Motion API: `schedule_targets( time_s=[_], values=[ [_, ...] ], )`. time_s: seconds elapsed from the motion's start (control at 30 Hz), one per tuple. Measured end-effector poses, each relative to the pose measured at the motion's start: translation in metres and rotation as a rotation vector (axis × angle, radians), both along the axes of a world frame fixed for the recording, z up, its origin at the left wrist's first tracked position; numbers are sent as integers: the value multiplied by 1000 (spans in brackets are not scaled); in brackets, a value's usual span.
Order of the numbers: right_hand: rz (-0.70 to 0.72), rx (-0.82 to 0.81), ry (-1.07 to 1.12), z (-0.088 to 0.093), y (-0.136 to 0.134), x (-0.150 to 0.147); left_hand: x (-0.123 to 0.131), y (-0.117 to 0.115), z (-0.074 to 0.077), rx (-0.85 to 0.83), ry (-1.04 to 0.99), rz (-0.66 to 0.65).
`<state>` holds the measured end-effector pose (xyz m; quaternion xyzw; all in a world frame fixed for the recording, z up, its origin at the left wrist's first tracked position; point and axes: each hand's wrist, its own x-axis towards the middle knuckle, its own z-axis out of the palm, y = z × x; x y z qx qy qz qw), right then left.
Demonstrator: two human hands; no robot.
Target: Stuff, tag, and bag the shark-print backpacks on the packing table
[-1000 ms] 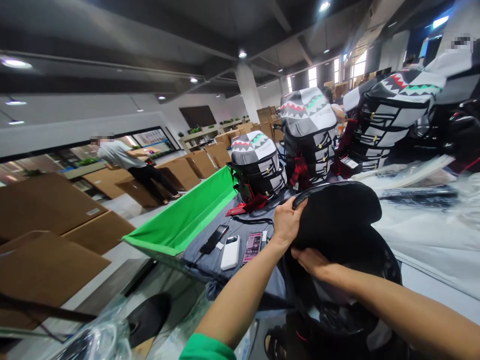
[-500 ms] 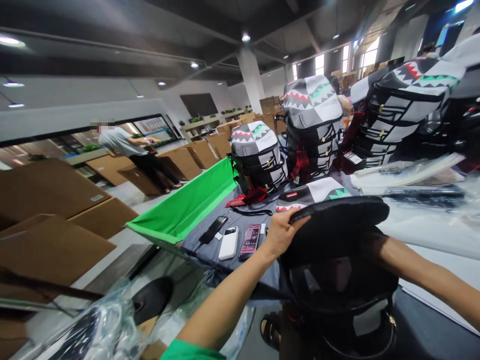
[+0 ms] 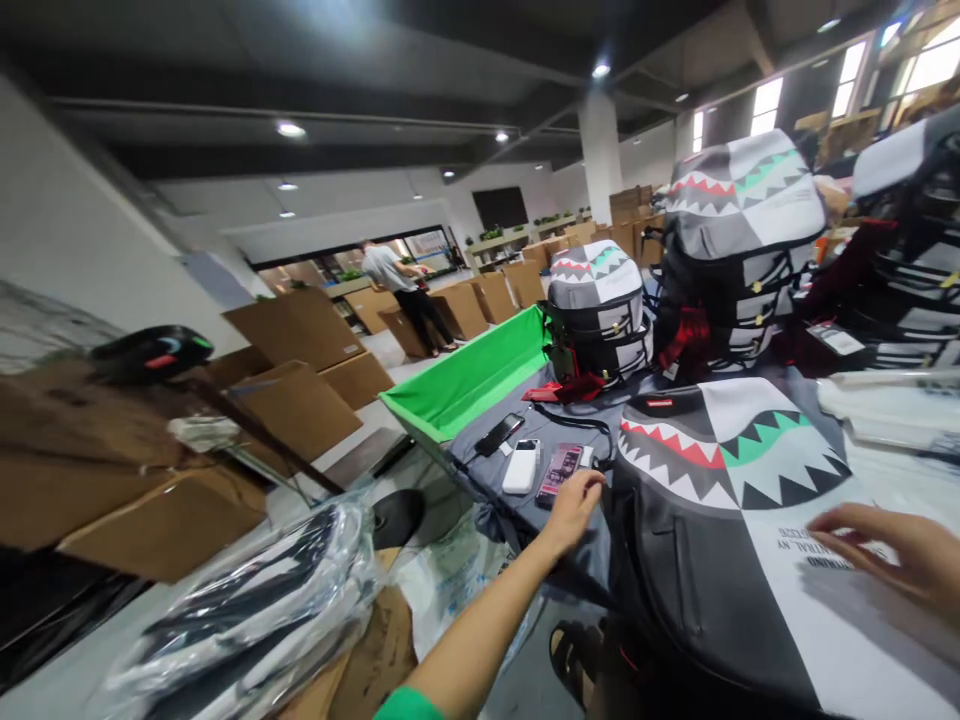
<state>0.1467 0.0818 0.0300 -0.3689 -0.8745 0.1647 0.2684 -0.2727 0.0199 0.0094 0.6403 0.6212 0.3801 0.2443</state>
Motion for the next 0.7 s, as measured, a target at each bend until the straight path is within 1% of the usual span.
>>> schedule_targets(
  time_s=[0.07,0.1,0.17,0.2,0.27,0.37,0.43,0.5,0.6,0.67,0.7],
  values=[
    [151,-61,-84,17,12,-64,12,15,-17,-41,-14,35],
    [200,-54,-146,22,18,-90,20,17,-24,-48,-22,53],
    [251,4,-244,21,28,-130,36,13,-38,-35,-45,101],
    [250,43,-265,16,32,-142,44,8,-44,-18,-62,123],
    [220,108,-264,0,38,-156,56,1,-54,-4,-76,139],
    [169,172,-212,-26,40,-161,63,4,-62,-53,-30,118],
    [174,218,-170,-34,40,-164,61,14,-60,-85,29,76],
    [243,281,-171,-34,43,-172,56,24,-53,-69,96,7],
    [411,331,-289,-23,53,-192,41,29,-34,-4,231,-99],
    [479,323,-349,-13,58,-206,28,21,-19,43,321,-141],
    [500,328,-361,-7,61,-212,21,13,-13,59,356,-154]
  ],
)
